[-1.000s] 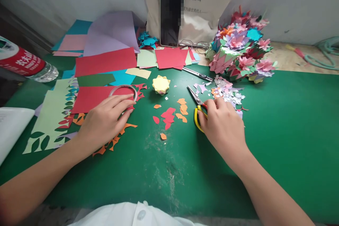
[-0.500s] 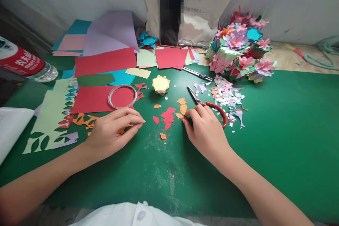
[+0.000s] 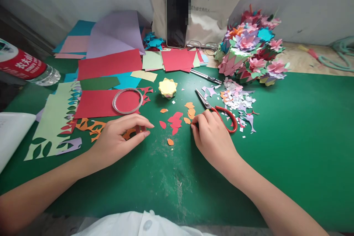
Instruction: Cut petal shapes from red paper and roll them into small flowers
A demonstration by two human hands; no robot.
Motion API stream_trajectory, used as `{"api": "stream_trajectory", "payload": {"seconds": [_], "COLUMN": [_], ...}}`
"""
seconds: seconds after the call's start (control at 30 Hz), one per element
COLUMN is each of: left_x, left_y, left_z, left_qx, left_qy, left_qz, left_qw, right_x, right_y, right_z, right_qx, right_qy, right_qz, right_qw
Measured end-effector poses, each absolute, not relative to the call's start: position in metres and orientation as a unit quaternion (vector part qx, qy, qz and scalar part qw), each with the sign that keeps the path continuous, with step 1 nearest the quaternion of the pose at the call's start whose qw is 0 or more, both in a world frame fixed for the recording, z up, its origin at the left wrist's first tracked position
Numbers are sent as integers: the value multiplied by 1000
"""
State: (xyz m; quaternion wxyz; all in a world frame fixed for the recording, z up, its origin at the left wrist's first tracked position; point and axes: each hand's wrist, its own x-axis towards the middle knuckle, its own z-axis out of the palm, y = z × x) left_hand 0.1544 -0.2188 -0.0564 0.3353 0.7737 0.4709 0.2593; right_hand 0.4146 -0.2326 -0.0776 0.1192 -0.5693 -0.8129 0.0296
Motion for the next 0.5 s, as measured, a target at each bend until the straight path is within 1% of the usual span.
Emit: {"api": "stream_trajectory", "payload": {"seconds": [0.2, 0.5], "left_x": [155, 156], "left_y": [-217, -219], "left_z": [-56, -55], "left_qx": [757, 771], "left_qy": [472, 471], "left_qz": [243, 220], "left_qw": [382, 367], "right_x": [411, 407], "right_y": [-234, -235], "right_z": [-77, -73], "right_qx": [-569, -575], "right_qy": [-815, -812], "right_qz": [9, -56], "right_qw": [110, 88]}}
